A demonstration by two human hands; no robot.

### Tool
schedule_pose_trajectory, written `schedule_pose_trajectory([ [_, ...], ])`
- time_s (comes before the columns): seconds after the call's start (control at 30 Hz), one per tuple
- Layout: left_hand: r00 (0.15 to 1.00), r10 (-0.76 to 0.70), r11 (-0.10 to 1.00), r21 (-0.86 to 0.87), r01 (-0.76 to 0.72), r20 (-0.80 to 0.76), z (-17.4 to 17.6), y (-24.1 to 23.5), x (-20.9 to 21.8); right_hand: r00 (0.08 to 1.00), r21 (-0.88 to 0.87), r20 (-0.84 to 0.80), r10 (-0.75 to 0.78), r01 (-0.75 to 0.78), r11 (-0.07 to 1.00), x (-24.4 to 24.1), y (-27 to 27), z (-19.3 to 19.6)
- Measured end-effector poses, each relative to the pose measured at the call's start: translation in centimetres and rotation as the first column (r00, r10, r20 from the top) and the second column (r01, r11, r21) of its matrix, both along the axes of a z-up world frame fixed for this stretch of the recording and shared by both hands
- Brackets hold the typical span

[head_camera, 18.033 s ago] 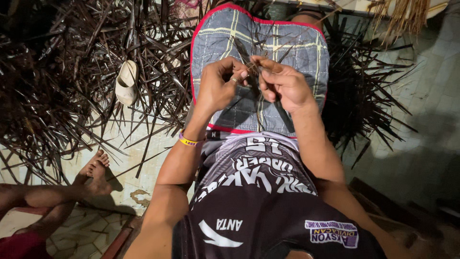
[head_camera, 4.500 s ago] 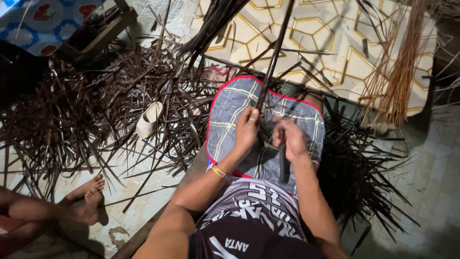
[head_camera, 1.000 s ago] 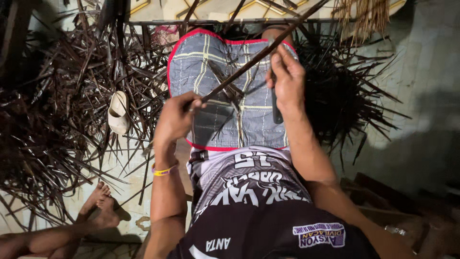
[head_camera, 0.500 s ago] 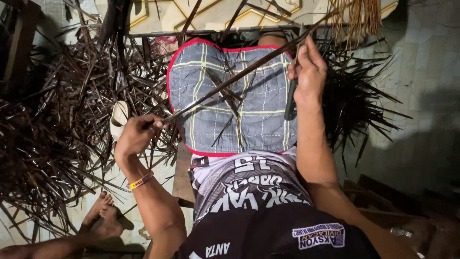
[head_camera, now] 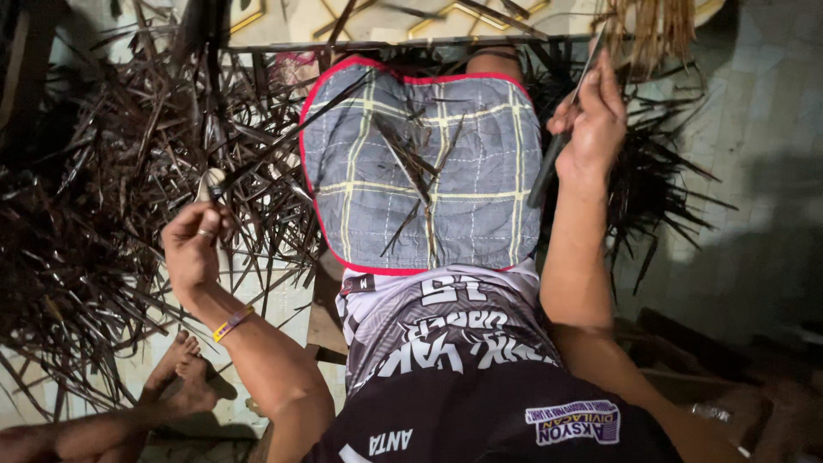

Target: The person sits on the floor and uses a knife to strip dried palm leaves from their stems. They hold the stems with one hand and scrape the leaves off with the knife, dropping the processed material onto the floor.

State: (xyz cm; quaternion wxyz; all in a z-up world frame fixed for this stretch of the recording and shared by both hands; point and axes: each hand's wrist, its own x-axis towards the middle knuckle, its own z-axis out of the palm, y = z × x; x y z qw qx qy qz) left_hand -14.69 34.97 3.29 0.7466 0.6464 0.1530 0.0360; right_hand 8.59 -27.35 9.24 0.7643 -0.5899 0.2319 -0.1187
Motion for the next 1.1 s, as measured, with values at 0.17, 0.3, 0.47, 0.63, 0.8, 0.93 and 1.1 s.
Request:
schedule_pose_trajectory([
  [0.17,0.985,0.163,0.982,0.108,-0.156,-0.059,1.2,-4.1,2.1,0.977,0.059,0.069,0.204,-0.208,0.976,-1.6,3.1,-0.3],
  [0.3,0.89,0.438,0.887,0.223,-0.404,-0.13,1.0,-6.5,3.0,0.943,0.093,0.082,0.321,-0.328,0.94,-2.3,4.4,-0.7],
  [0.47,0.895,0.446,0.863,0.273,-0.424,-0.02,-0.1,-5.9,2.6,0.928,0.1,0.039,0.37,-0.372,0.923,-2.5,4.4,-0.3],
  [0.63,0.69,0.717,0.597,0.595,-0.538,-0.095,-5.1,-3.7,3.2,0.912,0.108,0.005,0.411,-0.409,0.906,-3.1,5.4,0.4],
  [0.8,0.773,0.486,0.553,0.542,-0.633,0.407,-0.5,-9.9,6.9,0.86,0.068,-0.023,0.511,-0.508,0.859,-4.8,8.2,2.7],
  [0.93,0.951,0.159,0.852,0.449,-0.267,0.265,10.5,-20.8,9.7,0.726,0.006,-0.014,0.688,-0.688,0.726,-6.4,10.9,5.4],
  [1.1,0.944,-0.301,0.952,-0.014,0.306,0.134,9.2,-27.6,11.4,0.628,0.025,0.151,0.763,-0.774,0.632,-6.7,12.5,3.9],
])
